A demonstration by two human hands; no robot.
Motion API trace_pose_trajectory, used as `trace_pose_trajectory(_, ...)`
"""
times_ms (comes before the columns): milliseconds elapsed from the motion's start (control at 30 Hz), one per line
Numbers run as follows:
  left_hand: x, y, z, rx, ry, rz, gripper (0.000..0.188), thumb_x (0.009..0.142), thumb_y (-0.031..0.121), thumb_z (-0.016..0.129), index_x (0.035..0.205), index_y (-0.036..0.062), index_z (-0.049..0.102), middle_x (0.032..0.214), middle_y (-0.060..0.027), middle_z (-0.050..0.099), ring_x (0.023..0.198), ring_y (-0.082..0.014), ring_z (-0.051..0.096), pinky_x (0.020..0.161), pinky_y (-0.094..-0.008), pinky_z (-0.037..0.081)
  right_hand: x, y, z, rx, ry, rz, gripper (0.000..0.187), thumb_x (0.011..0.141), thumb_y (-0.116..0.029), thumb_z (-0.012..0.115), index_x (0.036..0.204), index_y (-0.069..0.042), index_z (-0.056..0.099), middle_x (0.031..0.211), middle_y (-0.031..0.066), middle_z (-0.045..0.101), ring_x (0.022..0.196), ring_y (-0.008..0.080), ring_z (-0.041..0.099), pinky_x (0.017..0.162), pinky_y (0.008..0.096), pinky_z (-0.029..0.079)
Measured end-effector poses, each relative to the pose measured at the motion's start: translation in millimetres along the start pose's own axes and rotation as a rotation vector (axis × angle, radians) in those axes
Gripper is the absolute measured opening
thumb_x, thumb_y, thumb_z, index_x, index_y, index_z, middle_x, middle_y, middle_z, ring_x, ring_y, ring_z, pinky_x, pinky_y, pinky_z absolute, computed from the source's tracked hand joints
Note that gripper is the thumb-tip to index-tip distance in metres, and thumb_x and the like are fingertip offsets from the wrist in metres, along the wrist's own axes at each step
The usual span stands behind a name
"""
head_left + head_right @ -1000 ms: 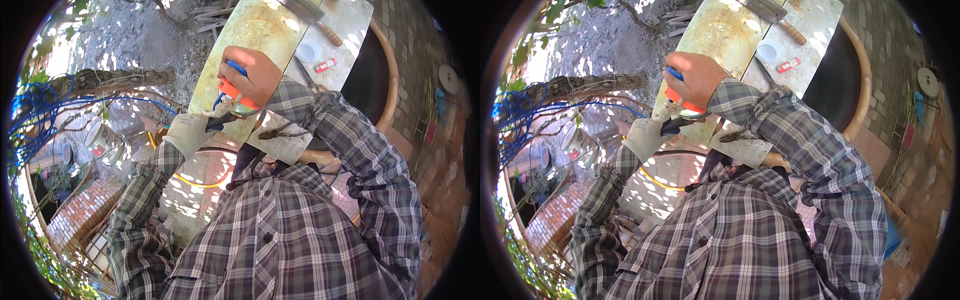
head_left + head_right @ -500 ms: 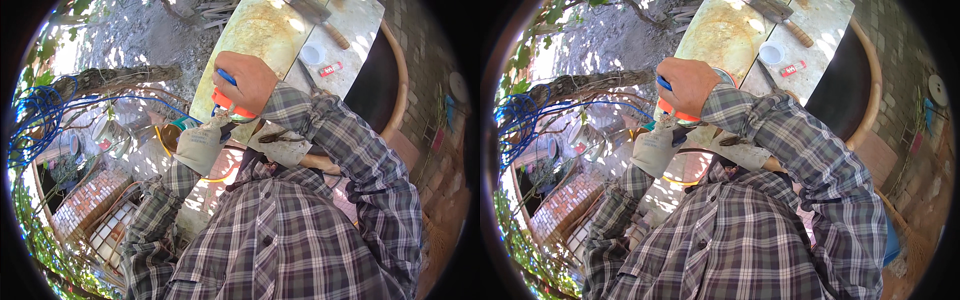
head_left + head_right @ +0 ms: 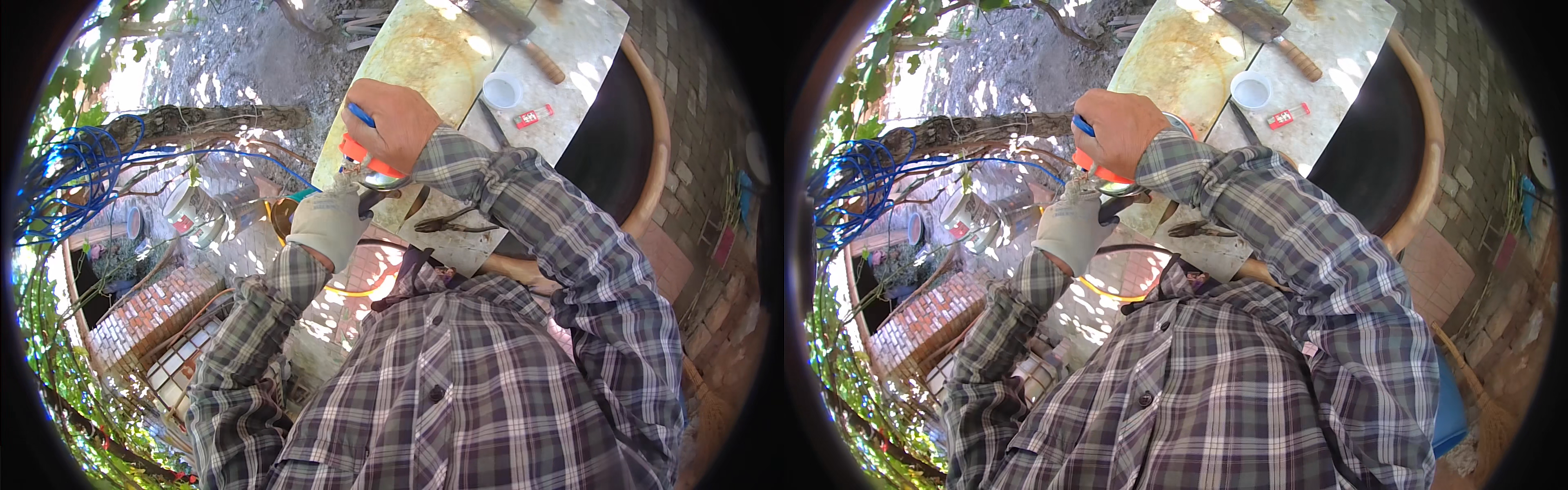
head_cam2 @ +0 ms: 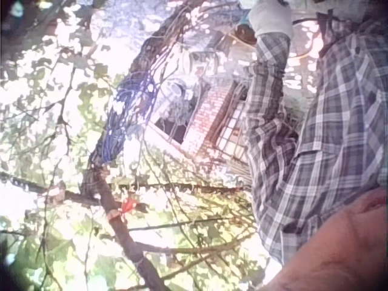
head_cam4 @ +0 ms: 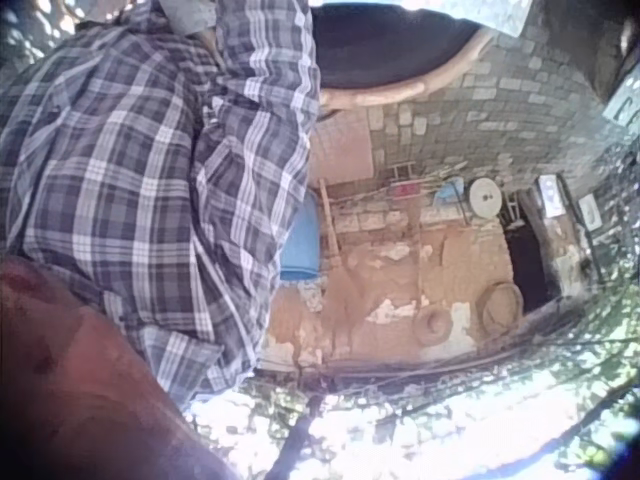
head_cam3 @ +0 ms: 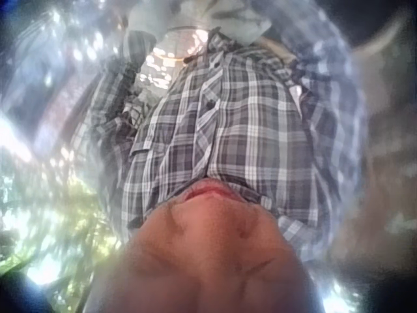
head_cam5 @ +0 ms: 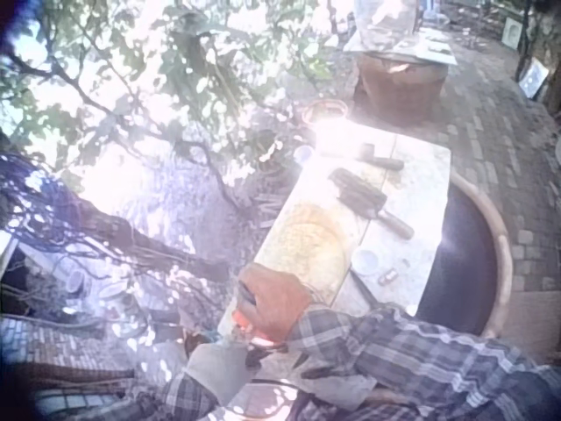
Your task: The person assembles a handheld garden sprayer by attaching a black hose to the metal tank and securing the orange pump head. They manipulate the hose and pump components on a workbench, tightening connections and adjusting the assembly. A second person briefly walks through the background.
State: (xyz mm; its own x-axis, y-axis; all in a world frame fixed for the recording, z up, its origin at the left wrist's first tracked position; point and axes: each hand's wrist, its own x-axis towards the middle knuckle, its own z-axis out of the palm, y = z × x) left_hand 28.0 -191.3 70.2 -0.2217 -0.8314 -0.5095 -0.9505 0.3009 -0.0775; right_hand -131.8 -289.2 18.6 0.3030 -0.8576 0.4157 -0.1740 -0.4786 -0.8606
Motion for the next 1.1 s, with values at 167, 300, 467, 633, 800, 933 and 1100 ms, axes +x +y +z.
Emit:
trace_pose_trajectory(167,7,-15,-19,-0.858,-0.582,-0.498,0.031,0.081,0.025,0.074,0.088,-0.0036,0.063,0.065,-0.0124,0.062,0.050,-0.0216,0.062,0.043,-0.0372,0.048,5,-8,4,0.018,0.006,-0.010,0.023,0.093,-0.026,0.056,0.088,-0.004,0.059,0.083,0.0153,0.058,0.077,0.0391,0.058,0.066,0.0445,0.047)
trace_pose_trajectory(300,15,-26,-7,-1.048,-0.728,-0.519,0.033,0.079,0.022,0.076,0.093,-0.0040,0.062,0.061,-0.0050,0.056,0.043,-0.0161,0.054,0.036,-0.0334,0.043,4,-5,3,0.000,0.004,-0.010,0.022,0.093,-0.026,0.056,0.089,-0.004,0.059,0.083,0.0150,0.058,0.077,0.0388,0.058,0.066,0.0443,0.047)
trace_pose_trajectory(467,3,-19,24,-0.612,-0.441,-0.310,0.030,0.082,0.021,0.065,0.100,-0.0020,0.058,0.082,-0.0195,0.067,0.078,-0.0330,0.068,0.070,-0.0419,0.053,3,-7,2,0.016,0.011,-0.013,0.021,0.093,-0.025,0.056,0.089,-0.004,0.058,0.083,0.0146,0.058,0.076,0.0383,0.058,0.066,0.0439,0.047)
trace_pose_trajectory(633,-9,-3,25,-0.229,-0.286,-0.278,0.029,0.088,0.026,0.059,0.104,0.0013,0.058,0.091,-0.0220,0.068,0.092,-0.0383,0.066,0.078,-0.0472,0.051,2,-9,0,0.020,0.003,-0.004,0.021,0.093,-0.025,0.056,0.089,-0.005,0.058,0.082,0.0143,0.057,0.075,0.0380,0.058,0.065,0.0440,0.047)
trace_pose_trajectory(800,-1,-5,12,-0.175,-0.261,-0.211,0.029,0.087,0.025,0.059,0.107,0.0040,0.059,0.094,-0.0199,0.068,0.094,-0.0369,0.066,0.080,-0.0464,0.052,2,-7,-3,-0.007,-0.007,-0.020,0.021,0.094,-0.025,0.055,0.089,-0.005,0.057,0.082,0.0144,0.057,0.074,0.0380,0.057,0.065,0.0444,0.047)
trace_pose_trajectory(933,1,-10,1,-0.242,-0.318,-0.275,0.037,0.082,0.026,0.062,0.112,0.0043,0.059,0.100,-0.0192,0.068,0.097,-0.0352,0.066,0.081,-0.0441,0.052,3,-12,1,-0.011,-0.024,-0.028,0.020,0.094,-0.024,0.055,0.090,-0.004,0.057,0.083,0.0142,0.056,0.075,0.0380,0.057,0.065,0.0446,0.047)
trace_pose_trajectory(1100,14,-27,15,-0.577,-0.343,-0.314,0.047,0.074,0.021,0.071,0.116,0.0030,0.060,0.101,-0.0159,0.070,0.094,-0.0323,0.067,0.079,-0.0398,0.053,3,-11,0,-0.011,-0.045,-0.028,0.020,0.094,-0.024,0.055,0.091,-0.005,0.056,0.084,0.0137,0.057,0.076,0.0377,0.058,0.065,0.0448,0.047)
